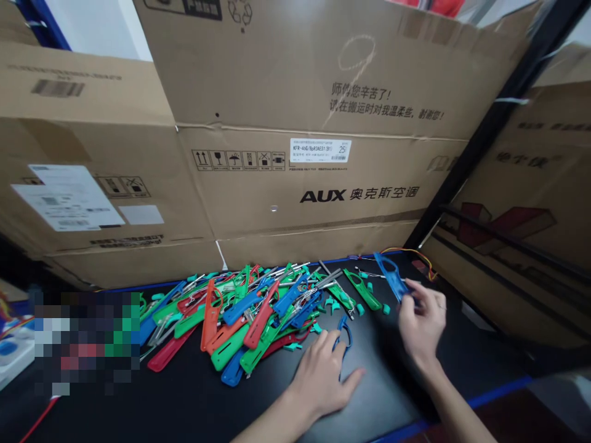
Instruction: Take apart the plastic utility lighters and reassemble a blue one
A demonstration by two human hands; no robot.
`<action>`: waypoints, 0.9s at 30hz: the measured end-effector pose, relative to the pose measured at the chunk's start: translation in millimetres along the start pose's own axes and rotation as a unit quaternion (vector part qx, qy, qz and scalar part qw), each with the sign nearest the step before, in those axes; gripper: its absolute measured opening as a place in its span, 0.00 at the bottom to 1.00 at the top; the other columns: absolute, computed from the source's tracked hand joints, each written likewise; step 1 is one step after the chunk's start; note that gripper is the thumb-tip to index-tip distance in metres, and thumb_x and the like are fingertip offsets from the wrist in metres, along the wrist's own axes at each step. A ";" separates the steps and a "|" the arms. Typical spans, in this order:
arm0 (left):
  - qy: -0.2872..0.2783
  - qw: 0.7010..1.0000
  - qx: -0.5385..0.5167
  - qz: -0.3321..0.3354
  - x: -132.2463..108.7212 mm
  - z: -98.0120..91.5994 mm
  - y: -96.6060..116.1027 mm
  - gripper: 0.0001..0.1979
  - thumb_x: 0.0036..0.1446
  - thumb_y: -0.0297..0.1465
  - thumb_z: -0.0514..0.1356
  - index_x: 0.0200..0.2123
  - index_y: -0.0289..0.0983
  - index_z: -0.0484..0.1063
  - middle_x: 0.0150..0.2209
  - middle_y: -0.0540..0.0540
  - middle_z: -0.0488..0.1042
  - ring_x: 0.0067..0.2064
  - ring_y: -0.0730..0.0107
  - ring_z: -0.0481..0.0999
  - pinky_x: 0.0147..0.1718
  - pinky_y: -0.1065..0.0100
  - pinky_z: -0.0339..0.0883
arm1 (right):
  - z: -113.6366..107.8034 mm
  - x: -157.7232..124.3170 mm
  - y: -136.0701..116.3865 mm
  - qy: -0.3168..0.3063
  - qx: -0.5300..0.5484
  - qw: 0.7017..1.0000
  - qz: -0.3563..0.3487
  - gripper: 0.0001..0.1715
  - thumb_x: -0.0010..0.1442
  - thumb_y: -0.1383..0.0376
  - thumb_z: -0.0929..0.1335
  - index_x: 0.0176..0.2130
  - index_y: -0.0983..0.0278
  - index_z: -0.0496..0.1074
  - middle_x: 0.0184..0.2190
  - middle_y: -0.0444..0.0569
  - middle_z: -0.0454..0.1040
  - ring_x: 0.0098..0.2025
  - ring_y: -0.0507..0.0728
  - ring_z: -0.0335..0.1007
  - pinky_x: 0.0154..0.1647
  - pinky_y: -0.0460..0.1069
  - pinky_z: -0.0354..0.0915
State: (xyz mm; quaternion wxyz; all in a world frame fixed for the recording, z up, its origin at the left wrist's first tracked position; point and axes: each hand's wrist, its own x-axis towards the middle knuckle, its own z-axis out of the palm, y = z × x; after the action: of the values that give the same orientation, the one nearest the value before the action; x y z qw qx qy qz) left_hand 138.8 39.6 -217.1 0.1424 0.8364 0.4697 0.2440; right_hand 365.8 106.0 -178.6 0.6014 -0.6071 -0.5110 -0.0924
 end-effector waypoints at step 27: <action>0.062 0.991 0.082 0.087 -6.6 -16.7 -22.0 0.19 0.67 0.41 0.57 0.55 0.39 0.74 0.56 0.42 0.77 0.54 0.53 0.78 0.55 0.51 0.77 | -72.1 -110.4 -70.6 -0.406 0.154 0.895 -0.106 0.22 0.69 0.69 0.64 0.60 0.56 0.67 0.47 0.52 0.79 0.40 0.56 0.79 0.41 0.48 0.76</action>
State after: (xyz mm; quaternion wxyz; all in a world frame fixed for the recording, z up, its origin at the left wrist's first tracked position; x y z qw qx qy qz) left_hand 111.1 45.4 -215.1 0.0217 0.8662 0.4214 0.2675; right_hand 299.5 -27.1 -195.2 0.4144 -0.4337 -0.7800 0.1783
